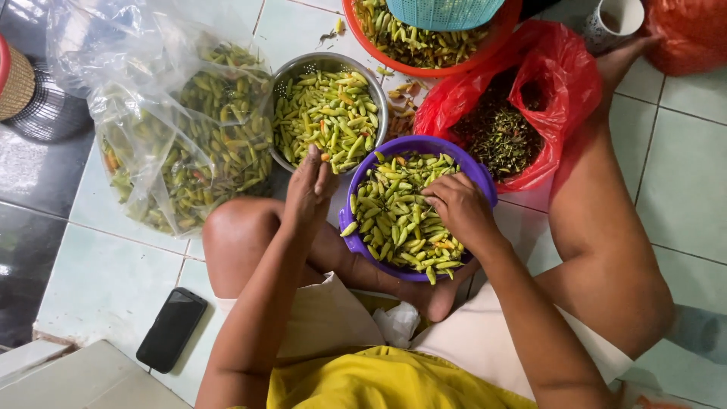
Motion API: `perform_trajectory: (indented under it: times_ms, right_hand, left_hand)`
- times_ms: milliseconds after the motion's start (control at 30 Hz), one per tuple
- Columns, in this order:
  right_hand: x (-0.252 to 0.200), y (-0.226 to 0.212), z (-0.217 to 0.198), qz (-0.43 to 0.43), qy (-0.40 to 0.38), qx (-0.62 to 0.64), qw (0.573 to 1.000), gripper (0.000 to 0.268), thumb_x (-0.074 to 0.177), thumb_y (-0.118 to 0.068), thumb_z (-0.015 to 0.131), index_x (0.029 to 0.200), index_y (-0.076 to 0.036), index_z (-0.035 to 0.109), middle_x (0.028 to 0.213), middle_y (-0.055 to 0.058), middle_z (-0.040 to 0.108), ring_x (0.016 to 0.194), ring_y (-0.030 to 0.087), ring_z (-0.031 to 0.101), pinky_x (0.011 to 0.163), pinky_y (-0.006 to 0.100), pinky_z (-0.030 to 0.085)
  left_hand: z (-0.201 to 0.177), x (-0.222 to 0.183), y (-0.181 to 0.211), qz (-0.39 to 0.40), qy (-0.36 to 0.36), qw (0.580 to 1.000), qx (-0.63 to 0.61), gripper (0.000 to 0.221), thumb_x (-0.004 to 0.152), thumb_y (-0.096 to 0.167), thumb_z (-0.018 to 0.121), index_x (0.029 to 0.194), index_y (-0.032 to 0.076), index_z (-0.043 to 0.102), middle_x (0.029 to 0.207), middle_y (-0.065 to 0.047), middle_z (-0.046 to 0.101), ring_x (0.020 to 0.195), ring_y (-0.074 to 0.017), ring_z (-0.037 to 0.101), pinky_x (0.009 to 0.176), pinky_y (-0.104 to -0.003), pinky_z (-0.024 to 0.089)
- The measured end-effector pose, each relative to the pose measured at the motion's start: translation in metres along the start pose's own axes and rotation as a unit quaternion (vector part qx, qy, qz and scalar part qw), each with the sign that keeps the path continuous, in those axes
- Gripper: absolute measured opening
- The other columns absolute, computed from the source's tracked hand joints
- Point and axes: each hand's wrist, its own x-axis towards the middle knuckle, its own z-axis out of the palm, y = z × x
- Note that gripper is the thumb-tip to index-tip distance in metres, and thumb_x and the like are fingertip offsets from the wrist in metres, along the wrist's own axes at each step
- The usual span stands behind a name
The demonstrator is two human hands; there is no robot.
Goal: Sorting and transferring green chilies from a large plastic bag into various bowls and containers while sitting on the floor.
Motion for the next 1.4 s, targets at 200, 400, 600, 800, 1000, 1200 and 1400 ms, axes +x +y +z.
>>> perform_trajectory:
  times_ms: [200, 400, 600, 800, 1000, 1200, 1400]
  right_hand:
    - [-0.007, -0.010, -0.017, 0.045, -0.028, 0.053, 0.997, 0.024, 0.098, -0.013, 0.067, 0.120, -0.009, 0.075, 0.102, 0.010, 0.072, 0.101, 0.031, 0.067, 0.089, 0.045, 0.055]
    - [-0.028, -0.006, -0.047, 0.109, -0.011, 0.168, 0.980, 0.031, 0.093, -0.015, 0.069, 0.123, -0.009, 0.074, 0.108, 0.016, 0.071, 0.105, 0.032, 0.069, 0.084, 0.042, 0.059]
    - [-0.043, -0.052, -0.060, 0.085, 0.009, 0.410, 0.908, 0.045, 0.098, -0.008, 0.067, 0.142, 0.001, 0.062, 0.109, 0.007, 0.062, 0.107, 0.014, 0.057, 0.097, 0.036, 0.053]
    - [-0.047, -0.062, -0.042, 0.027, 0.051, 0.384, 0.922, 0.040, 0.095, -0.006, 0.071, 0.135, -0.003, 0.067, 0.116, 0.013, 0.066, 0.115, 0.025, 0.064, 0.097, 0.041, 0.056]
    - [-0.065, -0.072, -0.064, 0.021, 0.106, 0.335, 0.936, 0.027, 0.093, 0.001, 0.071, 0.120, 0.000, 0.076, 0.104, 0.016, 0.076, 0.099, 0.022, 0.073, 0.078, 0.037, 0.064]
    - [-0.069, -0.076, -0.078, 0.047, 0.136, 0.328, 0.934, 0.025, 0.095, -0.014, 0.075, 0.117, -0.002, 0.079, 0.090, 0.013, 0.079, 0.089, 0.014, 0.072, 0.082, 0.035, 0.061]
    - [-0.065, -0.078, -0.069, 0.068, 0.142, 0.335, 0.929, 0.024, 0.093, -0.012, 0.078, 0.112, 0.001, 0.075, 0.084, 0.016, 0.079, 0.084, 0.020, 0.076, 0.075, 0.037, 0.062]
  left_hand:
    - [0.029, 0.006, 0.052, 0.037, -0.034, 0.997, 0.054, 0.039, 0.112, 0.031, 0.046, 0.140, 0.004, 0.051, 0.049, 0.004, 0.037, 0.038, -0.0023, 0.026, 0.050, -0.016, 0.030]
    - [0.043, -0.024, 0.033, -0.065, -0.064, 0.986, 0.136, 0.044, 0.110, 0.027, 0.049, 0.148, 0.006, 0.051, 0.055, 0.008, 0.047, 0.042, -0.0048, 0.036, 0.049, -0.020, 0.032]
    - [0.076, -0.064, -0.024, -0.102, -0.136, 0.970, 0.176, 0.033, 0.106, 0.015, 0.058, 0.138, 0.005, 0.057, 0.047, 0.003, 0.043, 0.034, -0.0084, 0.034, 0.041, -0.021, 0.027]
    - [0.104, -0.088, -0.058, -0.099, -0.176, 0.965, 0.168, 0.016, 0.103, 0.011, 0.065, 0.114, 0.001, 0.061, 0.043, -0.004, 0.046, 0.034, -0.0109, 0.039, 0.039, -0.023, 0.033]
    - [0.118, -0.101, -0.043, -0.081, -0.171, 0.958, 0.214, 0.018, 0.103, 0.012, 0.064, 0.109, -0.004, 0.059, 0.045, -0.006, 0.049, 0.036, -0.0090, 0.040, 0.041, -0.021, 0.033]
    - [0.099, -0.102, -0.052, -0.074, -0.170, 0.962, 0.198, 0.017, 0.107, 0.013, 0.059, 0.113, -0.003, 0.057, 0.046, -0.005, 0.051, 0.036, -0.0083, 0.044, 0.043, -0.019, 0.037]
    - [0.106, -0.107, -0.045, -0.061, -0.196, 0.957, 0.205, 0.019, 0.110, 0.016, 0.055, 0.118, -0.002, 0.054, 0.047, -0.003, 0.050, 0.036, -0.0063, 0.040, 0.045, -0.019, 0.036]
